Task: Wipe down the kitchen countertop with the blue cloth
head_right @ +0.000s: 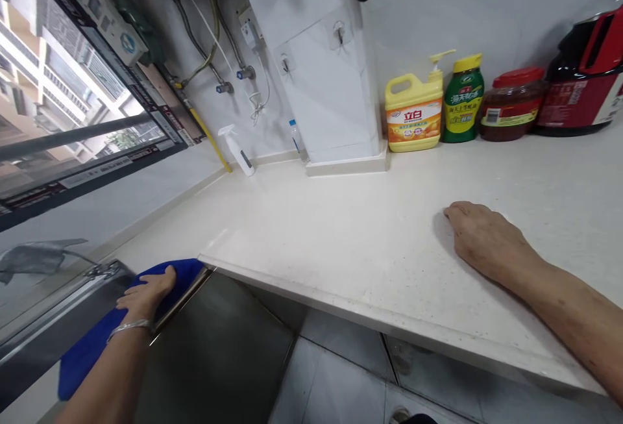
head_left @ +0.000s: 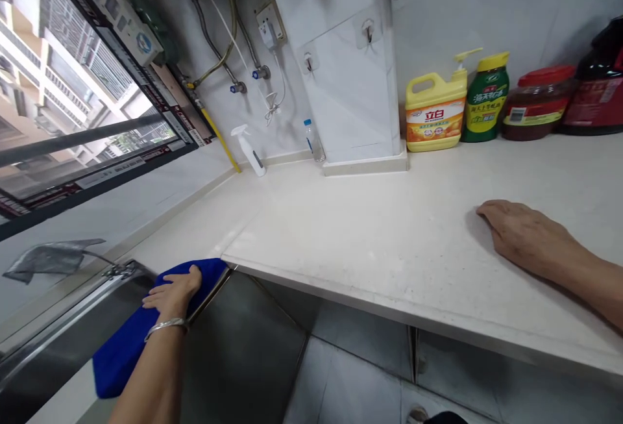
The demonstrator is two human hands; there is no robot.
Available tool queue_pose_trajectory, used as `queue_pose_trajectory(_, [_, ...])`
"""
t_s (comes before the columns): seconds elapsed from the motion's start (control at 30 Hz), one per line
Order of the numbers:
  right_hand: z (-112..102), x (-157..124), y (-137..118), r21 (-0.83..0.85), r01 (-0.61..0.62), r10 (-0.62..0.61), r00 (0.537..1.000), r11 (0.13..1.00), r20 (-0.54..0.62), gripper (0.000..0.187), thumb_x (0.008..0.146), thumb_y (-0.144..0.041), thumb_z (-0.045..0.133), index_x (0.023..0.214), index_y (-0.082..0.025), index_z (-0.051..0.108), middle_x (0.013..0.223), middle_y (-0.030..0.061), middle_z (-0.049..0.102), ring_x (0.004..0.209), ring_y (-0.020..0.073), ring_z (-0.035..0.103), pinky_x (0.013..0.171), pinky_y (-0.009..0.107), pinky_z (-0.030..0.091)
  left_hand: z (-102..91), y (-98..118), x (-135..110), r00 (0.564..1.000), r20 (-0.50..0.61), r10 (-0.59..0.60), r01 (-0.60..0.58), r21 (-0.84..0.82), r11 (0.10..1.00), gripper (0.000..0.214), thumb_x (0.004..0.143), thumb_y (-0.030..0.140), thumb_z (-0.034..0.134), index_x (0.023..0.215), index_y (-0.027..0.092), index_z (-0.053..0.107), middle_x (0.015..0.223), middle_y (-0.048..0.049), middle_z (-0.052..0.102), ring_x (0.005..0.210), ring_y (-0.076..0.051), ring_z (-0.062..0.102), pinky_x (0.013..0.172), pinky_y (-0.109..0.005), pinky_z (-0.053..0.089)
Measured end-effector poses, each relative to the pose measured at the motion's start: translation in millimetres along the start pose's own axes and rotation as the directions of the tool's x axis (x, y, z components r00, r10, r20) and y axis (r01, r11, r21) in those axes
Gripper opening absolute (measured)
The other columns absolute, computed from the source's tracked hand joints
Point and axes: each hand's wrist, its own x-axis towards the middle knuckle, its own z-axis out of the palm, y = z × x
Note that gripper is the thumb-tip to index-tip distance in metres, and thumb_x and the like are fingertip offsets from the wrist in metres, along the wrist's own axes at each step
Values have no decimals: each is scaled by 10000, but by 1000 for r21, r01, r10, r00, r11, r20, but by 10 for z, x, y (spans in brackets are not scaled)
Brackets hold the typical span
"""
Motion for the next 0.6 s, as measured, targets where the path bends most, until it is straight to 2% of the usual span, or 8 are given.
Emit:
queue_pose_trajectory(0.07, [-36,-2,-37,-17,9,-9,1000,1000,6,410,902,-54,379,1187,-92,671,1315,189,679,1121,325,684,931,448,584,8,254,9,997,-22,-76,74,-93,993,1163,773,716,383,1515,-173,270,1539,-529,207,1458,-676,202,987,-883,352])
queue_pose_trajectory(0.1, [-56,-3,-55,-25,10,-9,1000,1000,16,397,896,-40,384,1162,-101,672,1308,187,678,1100,321,688,905,439,585,-2,374,0,997,-26,-75,72,-119,990,1107,803,677,383,1523,-158,278,1547,-518,208,1465,-668,198,966,-890,360])
queue_pose_trajectory(0.17, [-97,-2,-92,-43,4,-3,999,999,35,365,883,-17,393,1095,-123,670,1277,179,678,1049,309,689,866,423,575,-45,604,-48,1000,-5,-6,5,-115,993,1004,862,624,358,1528,-126,314,1557,-495,234,1461,-661,221,952,-885,377])
queue_pose_trajectory(0.27, [-152,5,-146,-71,-12,16,999,997,52,321,874,5,400,991,-155,652,1198,158,683,987,286,674,850,406,544,-114,970,-208,981,53,186,-183,-68,981,910,935,606,294,1518,-88,371,1563,-456,291,1453,-633,285,1019,-813,406])
queue_pose_trajectory(0.4, [-239,30,-228,-88,-67,76,991,994,110,314,873,25,398,969,-152,638,1172,162,667,988,274,639,837,383,494,-137,1542,-591,892,92,442,-444,-4,896,828,996,584,190,1582,13,315,1615,-379,291,1496,-556,293,1120,-718,383])
queue_pose_trajectory(0.47, [-296,49,-273,-82,-96,108,981,992,161,309,860,33,415,979,-147,636,1184,165,657,1001,267,625,825,366,468,-148,1824,-838,835,118,538,-543,19,839,807,1004,595,188,1614,74,277,1642,-343,275,1511,-533,285,1139,-695,371])
queue_pose_trajectory(0.6, [-388,84,-349,-65,-135,145,968,989,206,307,825,48,442,961,-148,635,1142,144,650,981,246,608,804,342,425,-230,2264,-1408,701,152,697,-709,39,704,820,1008,632,195,1643,113,211,1665,-320,241,1537,-504,247,1183,-651,326])
